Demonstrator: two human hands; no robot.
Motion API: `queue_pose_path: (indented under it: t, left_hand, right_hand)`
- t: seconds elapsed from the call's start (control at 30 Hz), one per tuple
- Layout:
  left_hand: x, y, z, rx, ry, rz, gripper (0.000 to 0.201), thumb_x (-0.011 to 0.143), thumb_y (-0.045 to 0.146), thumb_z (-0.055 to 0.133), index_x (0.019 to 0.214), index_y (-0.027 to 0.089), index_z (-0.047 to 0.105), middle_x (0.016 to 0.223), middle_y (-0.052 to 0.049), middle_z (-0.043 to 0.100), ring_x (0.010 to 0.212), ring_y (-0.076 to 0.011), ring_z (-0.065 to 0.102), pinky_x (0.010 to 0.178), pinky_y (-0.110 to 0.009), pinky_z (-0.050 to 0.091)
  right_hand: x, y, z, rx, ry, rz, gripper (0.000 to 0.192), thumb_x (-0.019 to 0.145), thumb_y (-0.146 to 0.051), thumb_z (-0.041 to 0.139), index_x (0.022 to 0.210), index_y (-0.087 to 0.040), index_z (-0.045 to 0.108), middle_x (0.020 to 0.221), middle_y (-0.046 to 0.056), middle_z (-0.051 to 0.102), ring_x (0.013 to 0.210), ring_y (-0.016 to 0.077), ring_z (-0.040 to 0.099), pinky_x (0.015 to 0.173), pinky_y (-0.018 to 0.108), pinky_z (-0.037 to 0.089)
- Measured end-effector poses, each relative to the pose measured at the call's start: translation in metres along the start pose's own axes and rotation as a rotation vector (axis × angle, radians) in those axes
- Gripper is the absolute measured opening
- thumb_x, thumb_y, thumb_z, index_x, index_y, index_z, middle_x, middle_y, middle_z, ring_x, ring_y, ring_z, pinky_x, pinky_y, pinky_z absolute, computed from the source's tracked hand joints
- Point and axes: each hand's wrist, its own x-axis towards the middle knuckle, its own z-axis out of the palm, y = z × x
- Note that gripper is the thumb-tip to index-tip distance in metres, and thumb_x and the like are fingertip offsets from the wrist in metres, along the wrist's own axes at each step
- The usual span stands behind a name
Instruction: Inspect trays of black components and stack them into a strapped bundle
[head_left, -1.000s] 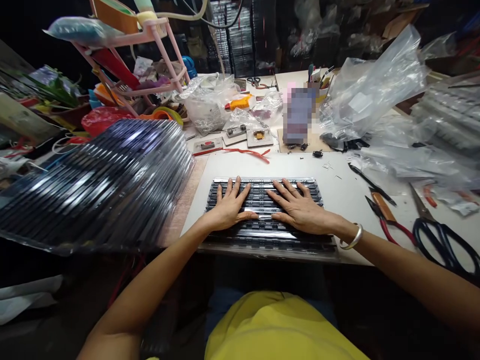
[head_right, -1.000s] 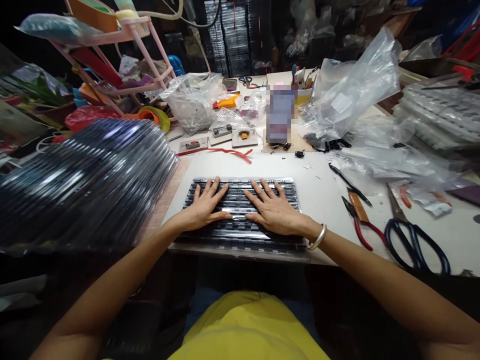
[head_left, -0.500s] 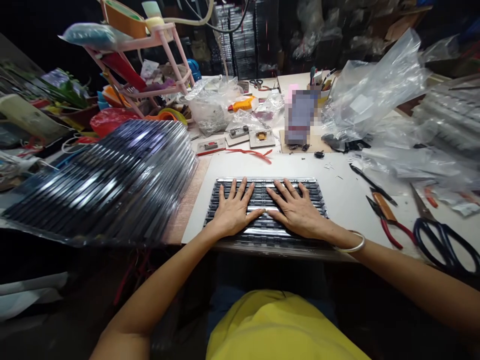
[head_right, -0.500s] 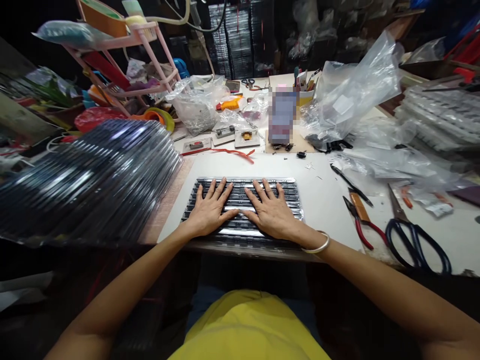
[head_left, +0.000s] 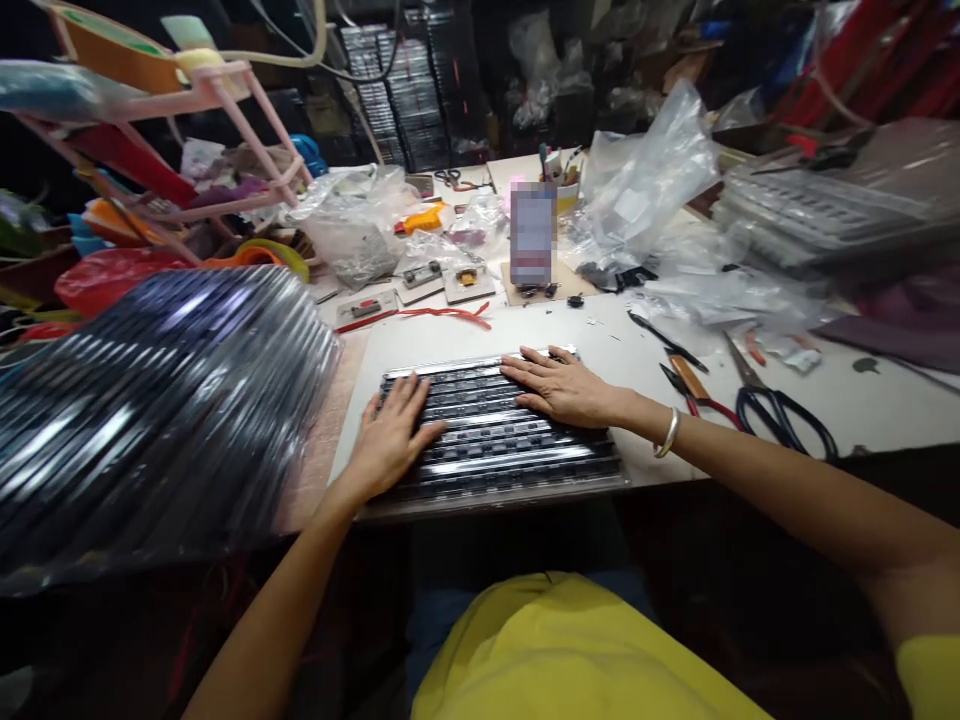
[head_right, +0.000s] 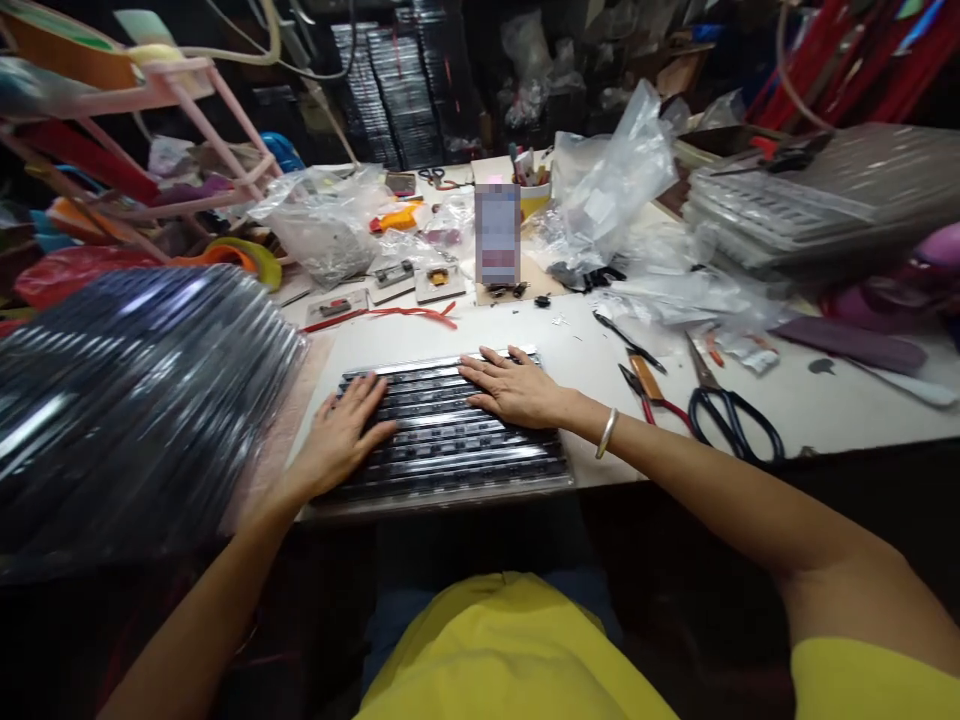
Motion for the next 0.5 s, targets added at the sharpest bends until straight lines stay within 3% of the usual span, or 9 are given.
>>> queue_pose_path:
  t: [0.13, 0.27, 0.4, 0.5]
  left_hand:
    - [-0.009, -0.027, 0.008, -0.236, 0.149, -0.104, 0.061, 0.093, 0.048, 0.029, 0.142, 0.012, 0.032, 0.153, -0.013, 0.018, 0.14, -0.0245, 0.02, 0.113, -0.044, 0.023]
    - [-0.017, -0.03, 0.012, -0.326, 0.257, -0.184, 0.054, 0.091, 0.043, 0.035, 0.135, 0.013, 0.045, 0.149, -0.012, 0.03, 0.135, -0.0236, 0.032, 0.112, -0.04, 0.026]
    - [-0.022, -0.028, 0.009, -0.325, 0.346, -0.246, 0.05, 0.089, 0.042, 0.038, 0.128, 0.014, 0.054, 0.137, -0.01, 0.048, 0.126, -0.0233, 0.046, 0.109, -0.04, 0.033]
    - [-0.018, -0.027, 0.005, -0.233, 0.388, -0.233, 0.047, 0.086, 0.043, 0.041, 0.119, 0.017, 0.062, 0.128, -0.009, 0.057, 0.118, -0.0263, 0.054, 0.104, -0.042, 0.041]
  right_hand:
    - [-0.003, -0.006, 0.0, -0.004, 0.065, 0.061, 0.054, 0.098, -0.046, 0.021, 0.145, -0.02, 0.027, 0.152, 0.001, 0.023, 0.141, 0.0254, 0.013, 0.11, 0.054, 0.015]
    - [-0.011, -0.005, -0.001, 0.042, 0.095, 0.072, 0.048, 0.099, -0.039, 0.026, 0.142, -0.021, 0.034, 0.15, 0.001, 0.029, 0.14, 0.0236, 0.017, 0.112, 0.049, 0.015]
    - [-0.042, -0.015, 0.007, 0.11, 0.175, 0.28, 0.048, 0.097, -0.033, 0.034, 0.141, -0.014, 0.038, 0.152, 0.011, 0.023, 0.14, 0.0315, 0.013, 0.109, 0.054, 0.024]
    - [-0.074, -0.042, 0.025, 0.23, 0.318, 0.42, 0.047, 0.096, -0.025, 0.033, 0.139, -0.008, 0.039, 0.152, 0.016, 0.019, 0.141, 0.0313, 0.008, 0.106, 0.053, 0.031]
